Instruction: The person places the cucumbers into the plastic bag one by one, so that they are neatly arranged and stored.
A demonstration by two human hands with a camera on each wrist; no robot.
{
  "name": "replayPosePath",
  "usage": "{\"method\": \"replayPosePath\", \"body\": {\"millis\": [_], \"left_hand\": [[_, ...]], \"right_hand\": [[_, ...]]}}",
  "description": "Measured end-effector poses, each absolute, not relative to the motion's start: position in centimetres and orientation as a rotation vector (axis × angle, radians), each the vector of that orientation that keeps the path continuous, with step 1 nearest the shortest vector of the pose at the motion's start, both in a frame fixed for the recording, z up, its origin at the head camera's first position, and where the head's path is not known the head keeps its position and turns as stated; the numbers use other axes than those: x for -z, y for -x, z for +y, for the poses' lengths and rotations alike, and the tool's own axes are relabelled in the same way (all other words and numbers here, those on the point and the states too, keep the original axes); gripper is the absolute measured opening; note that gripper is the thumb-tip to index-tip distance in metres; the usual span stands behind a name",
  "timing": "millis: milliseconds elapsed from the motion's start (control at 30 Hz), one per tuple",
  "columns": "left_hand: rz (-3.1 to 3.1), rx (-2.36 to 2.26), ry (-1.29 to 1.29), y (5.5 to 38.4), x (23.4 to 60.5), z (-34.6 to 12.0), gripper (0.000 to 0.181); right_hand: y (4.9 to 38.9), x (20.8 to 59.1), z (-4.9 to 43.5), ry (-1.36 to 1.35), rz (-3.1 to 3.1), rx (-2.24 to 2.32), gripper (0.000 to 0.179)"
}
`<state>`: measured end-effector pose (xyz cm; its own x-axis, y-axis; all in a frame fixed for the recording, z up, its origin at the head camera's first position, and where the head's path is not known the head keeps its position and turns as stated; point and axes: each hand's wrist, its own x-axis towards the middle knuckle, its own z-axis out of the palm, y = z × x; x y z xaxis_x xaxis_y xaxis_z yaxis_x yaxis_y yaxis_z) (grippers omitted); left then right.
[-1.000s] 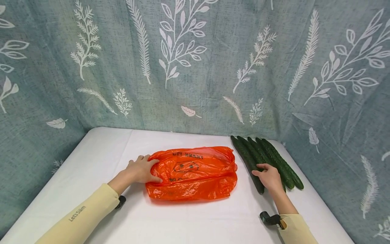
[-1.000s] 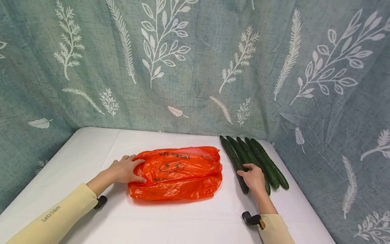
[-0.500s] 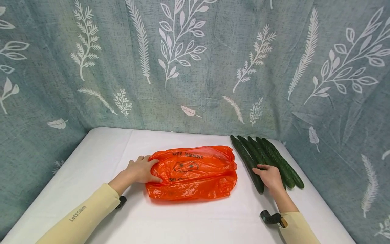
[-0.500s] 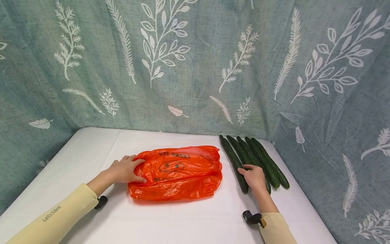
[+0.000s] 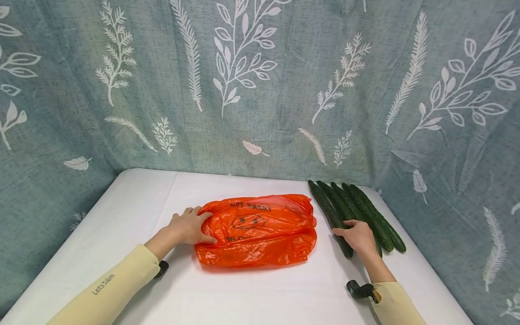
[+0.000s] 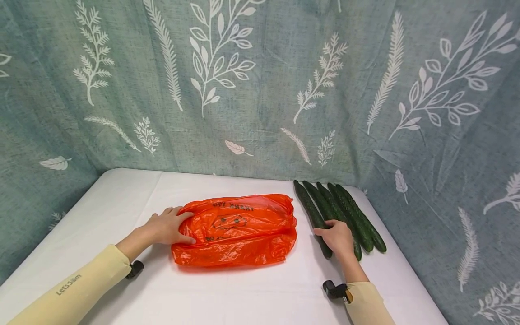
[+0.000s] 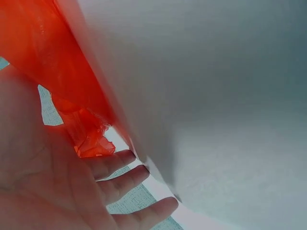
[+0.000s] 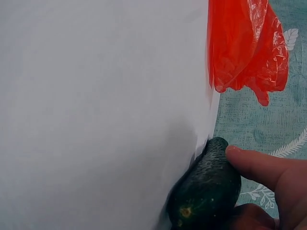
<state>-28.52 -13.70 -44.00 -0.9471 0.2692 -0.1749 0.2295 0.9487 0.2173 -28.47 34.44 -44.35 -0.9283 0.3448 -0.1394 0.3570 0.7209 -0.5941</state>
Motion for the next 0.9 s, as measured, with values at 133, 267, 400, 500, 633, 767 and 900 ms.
{"method": "replayPosePath", "body": {"millis": [133,267,400,500,633,767,900], "left_hand": [[2.894,-0.286,-0.367,28.61,44.02,-13.62,0.092],[2.894,-0.281,-0.364,28.75,44.08,-13.59,0.092],[2.894,-0.264,-0.360,28.90,44.17,-13.55,0.092],[2.891,-0.265,-0.354,28.85,44.12,-13.55,0.092],[2.882,-0.263,-0.354,28.70,44.16,-13.49,0.093],[2.889,-0.264,-0.351,28.78,44.17,-13.37,0.093],[2.911,-0.298,-0.339,28.90,44.07,-13.34,0.092]], "right_hand": [[28.60,44.56,34.35,-0.587,2.907,1.017,0.060],[28.68,44.48,34.22,-0.568,2.926,0.996,0.060],[28.82,44.36,34.10,-0.532,2.971,0.874,0.066],[29.01,44.35,34.00,-0.515,2.994,0.822,0.065],[28.96,44.47,34.06,-0.537,2.945,0.939,0.052],[28.83,44.63,34.18,-0.551,2.869,1.074,0.039],[28.95,44.72,34.00,-0.550,2.865,1.084,0.043]]}}
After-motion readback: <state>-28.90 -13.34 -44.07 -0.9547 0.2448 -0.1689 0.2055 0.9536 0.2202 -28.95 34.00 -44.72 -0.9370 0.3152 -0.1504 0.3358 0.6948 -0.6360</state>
